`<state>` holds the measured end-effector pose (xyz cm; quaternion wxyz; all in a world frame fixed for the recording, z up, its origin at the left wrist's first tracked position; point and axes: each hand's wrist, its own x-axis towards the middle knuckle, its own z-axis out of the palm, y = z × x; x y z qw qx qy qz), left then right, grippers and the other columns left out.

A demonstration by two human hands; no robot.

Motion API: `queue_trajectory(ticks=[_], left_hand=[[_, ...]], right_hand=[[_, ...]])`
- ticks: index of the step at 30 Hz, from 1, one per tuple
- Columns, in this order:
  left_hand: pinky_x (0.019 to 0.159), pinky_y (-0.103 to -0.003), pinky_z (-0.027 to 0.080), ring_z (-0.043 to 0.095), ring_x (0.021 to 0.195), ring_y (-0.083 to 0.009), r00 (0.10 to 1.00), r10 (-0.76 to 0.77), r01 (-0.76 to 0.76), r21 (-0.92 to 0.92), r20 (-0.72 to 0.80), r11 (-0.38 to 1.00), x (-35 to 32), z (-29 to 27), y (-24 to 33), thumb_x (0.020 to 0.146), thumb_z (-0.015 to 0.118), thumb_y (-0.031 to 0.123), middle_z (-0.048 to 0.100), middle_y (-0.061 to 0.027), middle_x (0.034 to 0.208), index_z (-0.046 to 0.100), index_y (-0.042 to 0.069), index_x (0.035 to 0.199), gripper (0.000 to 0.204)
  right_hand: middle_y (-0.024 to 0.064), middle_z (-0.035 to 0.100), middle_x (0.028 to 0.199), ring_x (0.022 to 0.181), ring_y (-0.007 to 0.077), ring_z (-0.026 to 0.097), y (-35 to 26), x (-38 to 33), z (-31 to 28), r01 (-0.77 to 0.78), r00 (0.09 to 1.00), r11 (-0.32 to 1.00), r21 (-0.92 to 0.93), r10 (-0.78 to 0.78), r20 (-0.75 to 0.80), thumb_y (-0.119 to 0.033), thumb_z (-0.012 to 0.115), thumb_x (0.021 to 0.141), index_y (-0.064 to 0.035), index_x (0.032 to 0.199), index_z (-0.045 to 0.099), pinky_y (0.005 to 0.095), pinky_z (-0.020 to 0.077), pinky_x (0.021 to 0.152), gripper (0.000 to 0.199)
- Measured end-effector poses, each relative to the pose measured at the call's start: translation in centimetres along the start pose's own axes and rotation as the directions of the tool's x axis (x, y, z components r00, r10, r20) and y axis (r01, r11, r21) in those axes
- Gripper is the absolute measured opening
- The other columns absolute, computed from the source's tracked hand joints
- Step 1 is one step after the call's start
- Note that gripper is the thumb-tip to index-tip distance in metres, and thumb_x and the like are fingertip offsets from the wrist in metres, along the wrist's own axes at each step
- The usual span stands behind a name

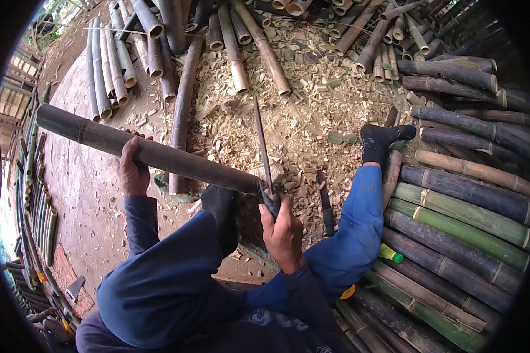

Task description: The person sits on the ground and uses a knife to sharpen the end of a bamboo pole. They repeatedly rotate the pole and shave its tip, then place the finished piece aside and pick up another pole to repeat the process.

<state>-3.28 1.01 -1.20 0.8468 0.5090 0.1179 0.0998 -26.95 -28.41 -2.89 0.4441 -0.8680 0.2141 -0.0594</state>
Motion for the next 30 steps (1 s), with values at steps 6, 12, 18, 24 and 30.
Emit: queue_trajectory(ticks=[6, 12, 18, 24, 30], left_hand=[[0.086, -0.038, 0.060, 0.071, 0.090, -0.0235, 1.000, -0.007, 0.008, -0.114, 0.015, 0.993, 0.4, 0.7, 0.4, 0.086, 0.083, 0.008, 0.070, -0.0121, 0.104, 0.053, -0.002, 0.129, 0.053], [0.074, -0.037, 0.061, 0.071, 0.080, -0.0219, 0.964, 0.126, -0.121, 0.038, -0.235, 0.992, 0.1, 1.6, -0.2, 0.080, 0.089, 0.005, 0.070, -0.0118, 0.096, 0.059, -0.001, 0.112, 0.044], [0.075, -0.035, 0.060, 0.071, 0.081, -0.0200, 0.971, 0.127, -0.120, 0.045, -0.203, 0.992, 0.2, 2.3, -0.4, 0.078, 0.091, 0.004, 0.070, -0.0110, 0.095, 0.060, -0.002, 0.110, 0.045], [0.078, -0.035, 0.059, 0.071, 0.085, -0.0214, 0.999, 0.041, -0.041, -0.007, -0.017, 0.999, 1.3, 1.4, -0.3, 0.083, 0.086, 0.005, 0.070, -0.0109, 0.097, 0.064, -0.004, 0.111, 0.037], [0.083, -0.037, 0.060, 0.072, 0.089, -0.0244, 0.998, 0.038, -0.034, -0.063, 0.051, 0.997, 0.9, 0.7, -0.4, 0.085, 0.082, 0.002, 0.071, -0.0146, 0.102, 0.064, -0.005, 0.113, 0.034]], right_hand=[[0.0309, 0.070, 0.091, 0.084, 0.0536, 0.067, 1.0, 1.7, 2.1, -0.121, 0.969, 0.937, -0.328, 0.184, 0.168, -0.043, 0.057, 0.104, 0.0001, 0.111, 0.053, 0.0613, 0.0514, 0.070, 0.044], [0.0255, 0.071, 0.086, 0.076, 0.0482, 0.069, 0.8, -0.2, 0.1, 0.034, 0.999, 0.995, -0.089, -0.034, 0.007, -0.033, 0.064, 0.103, 0.0008, 0.112, 0.055, 0.0521, 0.0527, 0.061, 0.036], [0.0285, 0.070, 0.090, 0.081, 0.0486, 0.070, 0.2, 1.5, 2.3, -0.088, 0.984, 0.922, -0.376, 0.139, 0.110, -0.033, 0.061, 0.104, 0.0011, 0.111, 0.054, 0.0560, 0.0536, 0.064, 0.035], [0.0297, 0.070, 0.090, 0.079, 0.0477, 0.070, 0.8, 0.9, 1.2, -0.028, 0.995, 0.985, -0.172, 0.044, 0.086, -0.035, 0.059, 0.105, 0.0021, 0.113, 0.055, 0.0549, 0.0535, 0.065, 0.039], [0.0305, 0.069, 0.088, 0.078, 0.0492, 0.069, -0.2, 1.2, 2.1, -0.095, 0.979, 0.926, -0.365, 0.153, 0.133, -0.038, 0.059, 0.105, 0.0009, 0.116, 0.053, 0.0567, 0.0522, 0.065, 0.041]])
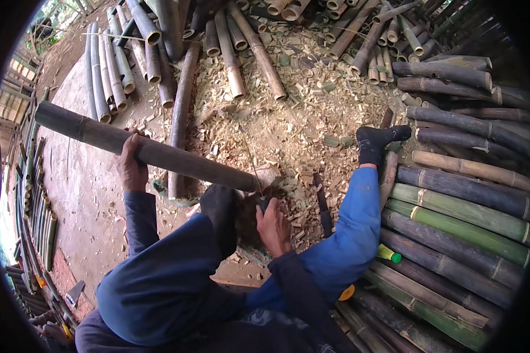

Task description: The person sits on the ground and uses a knife to sharpen the end of a bamboo pole. They repeatedly rotate the pole and shave its tip, then place the finished piece aside and pick up another pole to repeat the process.

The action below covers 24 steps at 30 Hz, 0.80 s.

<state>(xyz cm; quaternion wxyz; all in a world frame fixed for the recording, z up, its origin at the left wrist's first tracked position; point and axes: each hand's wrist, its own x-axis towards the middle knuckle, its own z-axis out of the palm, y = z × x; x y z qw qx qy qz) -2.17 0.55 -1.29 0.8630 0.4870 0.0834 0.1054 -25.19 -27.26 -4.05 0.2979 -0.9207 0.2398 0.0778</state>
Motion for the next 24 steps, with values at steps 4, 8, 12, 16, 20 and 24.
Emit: queue_trajectory(ticks=[4, 8, 12, 16, 20, 24], left_hand=[[0.085, -0.039, 0.060, 0.071, 0.093, -0.0248, 0.996, -0.035, 0.036, -0.009, 0.082, 0.999, 0.3, 0.2, 0.1, 0.086, 0.080, 0.001, 0.070, -0.0138, 0.107, 0.059, -0.003, 0.119, 0.040], [0.088, -0.042, 0.060, 0.070, 0.095, -0.0262, 0.994, 0.009, -0.004, -0.046, 0.110, 0.999, 0.5, -0.1, 0.0, 0.088, 0.076, 0.000, 0.067, -0.0118, 0.110, 0.052, 0.000, 0.127, 0.046], [0.091, -0.043, 0.058, 0.069, 0.097, -0.0256, 0.986, 0.008, 0.000, -0.045, 0.167, 0.999, 0.3, -0.5, -0.1, 0.088, 0.076, 0.001, 0.066, -0.0114, 0.112, 0.053, 0.000, 0.128, 0.046], [0.086, -0.039, 0.059, 0.069, 0.092, -0.0208, 0.995, -0.089, 0.085, -0.111, -0.038, 0.990, 0.5, -0.7, 0.5, 0.086, 0.083, 0.008, 0.068, -0.0099, 0.101, 0.057, 0.000, 0.121, 0.044], [0.075, -0.035, 0.059, 0.068, 0.082, -0.0188, 0.958, 0.078, -0.053, 0.097, -0.274, 0.994, 0.2, -0.2, 0.6, 0.083, 0.088, 0.007, 0.068, -0.0090, 0.094, 0.059, 0.000, 0.112, 0.041], [0.071, -0.034, 0.058, 0.068, 0.079, -0.0190, 0.970, 0.108, -0.080, 0.130, -0.218, 0.988, -0.3, 0.2, 0.3, 0.082, 0.088, 0.005, 0.068, -0.0094, 0.092, 0.058, 0.000, 0.110, 0.041]], right_hand=[[0.0318, 0.068, 0.088, 0.082, 0.0512, 0.068, 0.2, -0.2, -0.5, 0.053, 0.999, 0.991, 0.126, -0.051, -0.018, -0.036, 0.060, 0.104, 0.0014, 0.119, 0.052, 0.0596, 0.0508, 0.066, 0.041], [0.0299, 0.068, 0.085, 0.078, 0.0507, 0.068, 0.4, -1.0, -0.9, 0.238, 0.952, 0.892, 0.385, -0.136, -0.273, -0.031, 0.062, 0.104, 0.0008, 0.117, 0.054, 0.0583, 0.0508, 0.065, 0.035], [0.0284, 0.069, 0.085, 0.078, 0.0507, 0.068, 0.2, 0.6, -0.3, -0.016, 0.998, 1.000, 0.000, 0.016, 0.061, -0.038, 0.058, 0.105, 0.0003, 0.115, 0.054, 0.0564, 0.0516, 0.065, 0.039], [0.0264, 0.068, 0.080, 0.075, 0.0526, 0.066, 0.6, 1.0, -0.8, 0.033, 0.999, 0.990, 0.136, -0.030, -0.020, -0.041, 0.058, 0.105, 0.0000, 0.109, 0.056, 0.0588, 0.0502, 0.065, 0.041], [0.0235, 0.069, 0.082, 0.072, 0.0481, 0.068, 0.8, -0.9, -1.3, 0.222, 0.946, 0.919, 0.325, -0.122, -0.300, -0.031, 0.065, 0.103, -0.0011, 0.112, 0.058, 0.0515, 0.0512, 0.059, 0.032], [0.0248, 0.070, 0.080, 0.076, 0.0469, 0.070, 0.0, 0.0, 0.1, 0.168, 0.969, 0.924, 0.343, -0.090, -0.230, -0.032, 0.064, 0.102, -0.0017, 0.115, 0.056, 0.0525, 0.0536, 0.061, 0.034]])
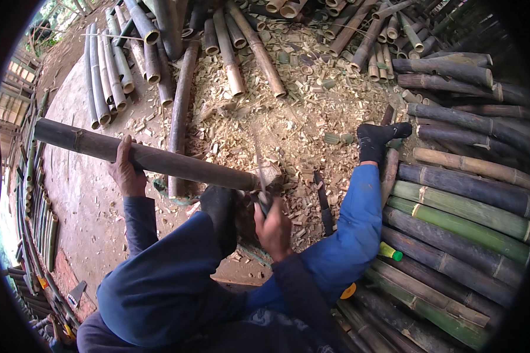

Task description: The person sits on the ground and uses a knife to sharpen the end of a bamboo pole. They repeatedly rotate the pole and shave its tip, then place the finished piece aside and pick up another pole to repeat the process.

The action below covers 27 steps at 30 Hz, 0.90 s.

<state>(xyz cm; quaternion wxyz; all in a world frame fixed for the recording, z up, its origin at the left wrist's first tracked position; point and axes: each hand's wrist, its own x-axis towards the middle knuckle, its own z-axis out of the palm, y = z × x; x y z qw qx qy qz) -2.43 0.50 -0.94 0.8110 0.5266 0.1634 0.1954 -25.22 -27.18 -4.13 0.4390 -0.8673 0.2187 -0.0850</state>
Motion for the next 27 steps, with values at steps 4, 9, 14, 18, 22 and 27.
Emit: queue_trajectory(ticks=[4, 9, 14, 18, 22, 27], left_hand=[[0.077, -0.036, 0.060, 0.070, 0.084, -0.0213, 0.998, 0.015, -0.015, -0.011, 0.056, 1.000, 0.8, -0.2, -0.1, 0.087, 0.084, 0.011, 0.071, -0.0104, 0.095, 0.066, -0.002, 0.109, 0.032], [0.085, -0.039, 0.059, 0.070, 0.091, -0.0229, 0.979, -0.070, 0.086, -0.075, 0.191, 0.993, 0.9, -1.4, -0.2, 0.087, 0.081, 0.003, 0.069, -0.0113, 0.103, 0.055, -0.002, 0.123, 0.044], [0.087, -0.042, 0.060, 0.070, 0.092, -0.0246, 0.976, -0.059, 0.081, -0.097, 0.212, 0.992, 0.2, -1.1, 0.6, 0.088, 0.080, 0.005, 0.068, -0.0116, 0.105, 0.052, 0.001, 0.129, 0.050], [0.080, -0.040, 0.061, 0.070, 0.083, -0.0223, 0.995, -0.097, 0.098, -0.201, 0.017, 0.975, 0.1, -0.5, 1.0, 0.086, 0.085, 0.013, 0.068, -0.0097, 0.096, 0.060, -0.001, 0.115, 0.042], [0.072, -0.037, 0.062, 0.070, 0.076, -0.0218, 1.000, 0.012, -0.012, 0.011, 0.023, 1.000, 0.1, -0.2, 0.3, 0.084, 0.086, 0.009, 0.070, -0.0107, 0.092, 0.061, -0.001, 0.107, 0.036], [0.074, -0.037, 0.061, 0.072, 0.081, -0.0231, 0.997, -0.035, 0.038, -0.030, 0.070, 0.999, 0.2, -0.3, 0.1, 0.086, 0.084, 0.007, 0.071, -0.0127, 0.092, 0.059, -0.002, 0.114, 0.038]], right_hand=[[0.0291, 0.071, 0.099, 0.092, 0.0517, 0.068, 0.8, 0.6, 0.0, -0.154, 0.958, 0.962, -0.227, 0.202, 0.206, -0.043, 0.059, 0.104, 0.0002, 0.108, 0.057, 0.0560, 0.0546, 0.075, 0.044], [0.0244, 0.071, 0.089, 0.080, 0.0461, 0.069, 1.0, -0.9, -0.8, 0.027, 0.999, 0.999, 0.032, -0.028, 0.033, -0.029, 0.065, 0.102, -0.0009, 0.111, 0.058, 0.0504, 0.0539, 0.067, 0.030], [0.0272, 0.070, 0.082, 0.079, 0.0483, 0.070, 0.8, 0.5, 0.5, -0.167, 0.955, 0.900, -0.402, 0.249, 0.160, -0.033, 0.066, 0.101, -0.0016, 0.109, 0.055, 0.0543, 0.0536, 0.062, 0.034], [0.0271, 0.070, 0.082, 0.077, 0.0487, 0.070, 0.9, 0.5, -0.6, -0.060, 0.986, 0.976, -0.210, 0.091, 0.141, -0.036, 0.064, 0.102, -0.0015, 0.108, 0.055, 0.0543, 0.0526, 0.062, 0.036], [0.0246, 0.069, 0.078, 0.074, 0.0463, 0.070, 0.9, -0.7, -1.1, 0.031, 1.000, 0.999, 0.019, -0.031, 0.001, -0.029, 0.068, 0.100, -0.0018, 0.110, 0.056, 0.0517, 0.0525, 0.060, 0.032], [0.0306, 0.070, 0.096, 0.084, 0.0516, 0.068, 1.2, 0.4, 0.2, -0.093, 0.970, 0.931, -0.352, 0.165, 0.179, -0.041, 0.060, 0.103, -0.0002, 0.115, 0.055, 0.0588, 0.0537, 0.069, 0.043]])
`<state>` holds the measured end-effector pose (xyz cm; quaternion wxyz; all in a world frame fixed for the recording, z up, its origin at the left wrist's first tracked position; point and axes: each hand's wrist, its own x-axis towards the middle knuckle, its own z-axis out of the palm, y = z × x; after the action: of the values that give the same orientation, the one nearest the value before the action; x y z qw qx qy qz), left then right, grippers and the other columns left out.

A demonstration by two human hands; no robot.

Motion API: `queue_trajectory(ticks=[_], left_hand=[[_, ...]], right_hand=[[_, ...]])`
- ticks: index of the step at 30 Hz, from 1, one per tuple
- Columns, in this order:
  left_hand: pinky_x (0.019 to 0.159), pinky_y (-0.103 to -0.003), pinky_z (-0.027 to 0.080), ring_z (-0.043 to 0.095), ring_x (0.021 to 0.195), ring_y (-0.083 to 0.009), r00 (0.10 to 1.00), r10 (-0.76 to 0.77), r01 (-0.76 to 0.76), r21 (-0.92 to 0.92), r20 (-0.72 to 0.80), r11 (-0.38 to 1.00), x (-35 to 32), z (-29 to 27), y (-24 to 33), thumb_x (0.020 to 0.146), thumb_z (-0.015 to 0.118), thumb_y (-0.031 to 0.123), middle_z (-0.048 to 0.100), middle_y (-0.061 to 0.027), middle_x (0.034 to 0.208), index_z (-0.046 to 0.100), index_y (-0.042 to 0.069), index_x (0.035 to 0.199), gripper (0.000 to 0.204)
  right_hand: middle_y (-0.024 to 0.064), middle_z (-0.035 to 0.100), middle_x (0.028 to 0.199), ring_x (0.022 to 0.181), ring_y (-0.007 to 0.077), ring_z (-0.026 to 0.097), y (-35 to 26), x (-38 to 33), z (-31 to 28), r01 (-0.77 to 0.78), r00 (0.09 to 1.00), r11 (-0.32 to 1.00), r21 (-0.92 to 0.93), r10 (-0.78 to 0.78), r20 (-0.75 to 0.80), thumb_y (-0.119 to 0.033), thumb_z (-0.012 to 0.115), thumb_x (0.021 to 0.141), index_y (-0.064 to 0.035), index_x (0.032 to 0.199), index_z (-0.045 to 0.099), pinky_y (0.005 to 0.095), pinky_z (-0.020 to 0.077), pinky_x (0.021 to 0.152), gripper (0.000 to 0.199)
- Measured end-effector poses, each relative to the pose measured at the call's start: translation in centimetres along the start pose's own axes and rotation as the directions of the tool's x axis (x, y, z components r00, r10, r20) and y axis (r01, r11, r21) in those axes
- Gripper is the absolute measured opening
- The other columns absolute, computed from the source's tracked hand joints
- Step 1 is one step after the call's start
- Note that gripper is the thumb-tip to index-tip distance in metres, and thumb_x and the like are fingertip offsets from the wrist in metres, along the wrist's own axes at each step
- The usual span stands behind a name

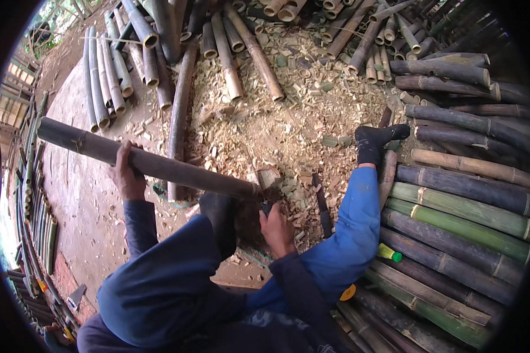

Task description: The person sits on the ground and uses a knife to sharpen the end of a bamboo pole. They repeatedly rotate the pole and shave its tip, then place the finished piece aside and pick up another pole to repeat the process.

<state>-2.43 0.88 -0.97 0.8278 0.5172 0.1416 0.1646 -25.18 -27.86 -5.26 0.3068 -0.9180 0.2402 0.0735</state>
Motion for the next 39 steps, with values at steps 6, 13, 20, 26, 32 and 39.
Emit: queue_trajectory(ticks=[6, 13, 20, 26, 32, 39], left_hand=[[0.087, -0.043, 0.060, 0.072, 0.092, -0.0260, 0.987, 0.020, -0.010, -0.068, 0.160, 0.998, -0.3, -0.7, 0.4, 0.089, 0.079, 0.006, 0.069, -0.0124, 0.108, 0.052, 0.001, 0.130, 0.048], [0.092, -0.042, 0.059, 0.068, 0.100, -0.0222, 0.971, 0.045, -0.041, -0.021, 0.233, 0.999, -1.2, -0.2, 1.4, 0.092, 0.076, 0.011, 0.068, -0.0101, 0.112, 0.055, 0.002, 0.130, 0.045], [0.077, -0.038, 0.061, 0.071, 0.083, -0.0221, 0.997, 0.077, -0.077, -0.010, -0.017, 0.997, -0.7, 0.4, 2.0, 0.088, 0.083, 0.009, 0.071, -0.0120, 0.097, 0.058, 0.000, 0.123, 0.044], [0.080, -0.039, 0.060, 0.071, 0.087, -0.0248, 0.995, 0.049, -0.048, -0.005, 0.082, 0.999, -0.6, 0.4, 2.2, 0.089, 0.080, 0.007, 0.070, -0.0132, 0.100, 0.057, -0.001, 0.125, 0.044], [0.085, -0.041, 0.059, 0.071, 0.091, -0.0258, 0.983, 0.050, -0.043, -0.043, 0.177, 0.998, -1.0, 0.1, 2.2, 0.092, 0.077, 0.007, 0.070, -0.0118, 0.104, 0.055, 0.000, 0.128, 0.043], [0.087, -0.043, 0.061, 0.070, 0.091, -0.0245, 0.985, -0.003, 0.029, -0.147, 0.175, 0.989, -0.7, -0.1, 2.7, 0.091, 0.077, 0.007, 0.069, -0.0110, 0.103, 0.057, 0.000, 0.125, 0.040]], right_hand=[[0.0287, 0.069, 0.086, 0.083, 0.0513, 0.068, 0.4, -1.4, -1.1, 0.054, 0.997, 0.965, 0.257, -0.037, -0.074, -0.041, 0.059, 0.104, 0.0008, 0.112, 0.057, 0.0563, 0.0520, 0.070, 0.043], [0.0279, 0.070, 0.086, 0.081, 0.0530, 0.067, -0.1, -0.2, -0.1, -0.050, 0.999, 0.998, 0.032, 0.050, 0.006, -0.041, 0.061, 0.102, 0.0020, 0.111, 0.057, 0.0579, 0.0513, 0.068, 0.044], [0.0235, 0.070, 0.082, 0.073, 0.0459, 0.070, 0.3, -1.7, -0.9, 0.247, 0.945, 0.917, 0.313, -0.156, -0.288, -0.027, 0.066, 0.102, -0.0014, 0.114, 0.057, 0.0480, 0.0538, 0.061, 0.029], [0.0271, 0.070, 0.086, 0.078, 0.0491, 0.070, -0.8, -0.3, -0.3, 0.032, 0.998, 0.999, -0.005, -0.032, -0.049, -0.036, 0.062, 0.103, -0.0008, 0.111, 0.055, 0.0565, 0.0532, 0.067, 0.037], [0.0262, 0.070, 0.089, 0.081, 0.0471, 0.071, 0.0, -2.0, -1.7, 0.116, 0.987, 0.948, 0.297, -0.078, -0.139, -0.037, 0.062, 0.103, -0.0019, 0.114, 0.056, 0.0557, 0.0525, 0.068, 0.037], [0.0284, 0.070, 0.093, 0.089, 0.0503, 0.068, -0.7, 0.6, -0.9, 0.010, 0.999, 0.998, 0.061, -0.007, -0.036, -0.043, 0.059, 0.103, 0.0008, 0.113, 0.059, 0.0573, 0.0523, 0.076, 0.045]])
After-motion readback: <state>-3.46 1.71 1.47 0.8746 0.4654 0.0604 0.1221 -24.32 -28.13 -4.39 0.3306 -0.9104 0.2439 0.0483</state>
